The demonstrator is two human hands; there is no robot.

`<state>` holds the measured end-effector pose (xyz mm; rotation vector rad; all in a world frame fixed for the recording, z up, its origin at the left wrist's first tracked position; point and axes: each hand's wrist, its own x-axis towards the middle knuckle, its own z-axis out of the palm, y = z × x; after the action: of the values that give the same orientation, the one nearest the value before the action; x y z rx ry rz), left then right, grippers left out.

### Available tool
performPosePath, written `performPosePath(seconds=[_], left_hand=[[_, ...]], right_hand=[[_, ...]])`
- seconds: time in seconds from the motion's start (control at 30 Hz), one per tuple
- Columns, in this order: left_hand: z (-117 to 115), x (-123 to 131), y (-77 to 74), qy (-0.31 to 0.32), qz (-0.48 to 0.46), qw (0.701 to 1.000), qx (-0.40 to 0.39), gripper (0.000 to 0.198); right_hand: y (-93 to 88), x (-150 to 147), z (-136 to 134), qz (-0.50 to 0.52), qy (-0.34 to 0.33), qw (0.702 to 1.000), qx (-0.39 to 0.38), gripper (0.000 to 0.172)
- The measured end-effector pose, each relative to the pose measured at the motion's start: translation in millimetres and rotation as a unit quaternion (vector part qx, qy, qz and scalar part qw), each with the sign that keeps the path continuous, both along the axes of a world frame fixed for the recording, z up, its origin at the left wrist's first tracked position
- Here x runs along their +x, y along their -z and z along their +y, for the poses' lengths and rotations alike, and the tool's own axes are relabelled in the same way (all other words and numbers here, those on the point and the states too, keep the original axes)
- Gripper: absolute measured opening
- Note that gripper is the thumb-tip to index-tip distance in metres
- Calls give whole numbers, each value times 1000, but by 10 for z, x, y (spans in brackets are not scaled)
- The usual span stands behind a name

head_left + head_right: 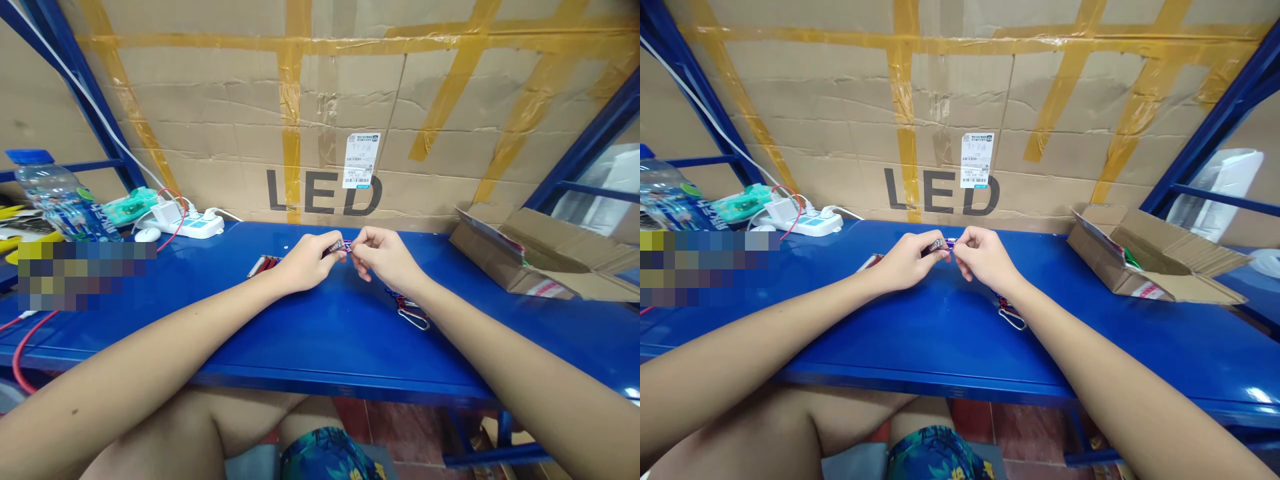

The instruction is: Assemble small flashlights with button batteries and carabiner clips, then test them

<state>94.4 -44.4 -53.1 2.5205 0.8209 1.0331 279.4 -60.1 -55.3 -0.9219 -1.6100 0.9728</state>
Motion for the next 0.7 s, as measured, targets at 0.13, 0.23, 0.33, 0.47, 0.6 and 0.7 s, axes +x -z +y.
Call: performPosePath(seconds=[0.13,0.23,0.33,0.47,0.6,0.7], left_hand=[[14,11,7,-11,-6,1000,-22,10],[23,10,8,-43,-8,998,-41,17],[19,-9,1,-51,24,997,-45,13],[-1,-27,-20,-32,78,996,22,9],[-11,-25,-37,-32,101,989,103,9],[7,-25,-28,-24,93,987,127,12]], right_hand=[[-9,17,-6,-59,37,997,24,12],[-10,38,-3,-132,96,984,65,11],[-13,69,9,-201,148,960,127,11],[-30,100,10,-260,166,932,191,12],[-51,105,-13,-296,163,917,214,14],[-62,97,-33,-321,154,907,226,16]])
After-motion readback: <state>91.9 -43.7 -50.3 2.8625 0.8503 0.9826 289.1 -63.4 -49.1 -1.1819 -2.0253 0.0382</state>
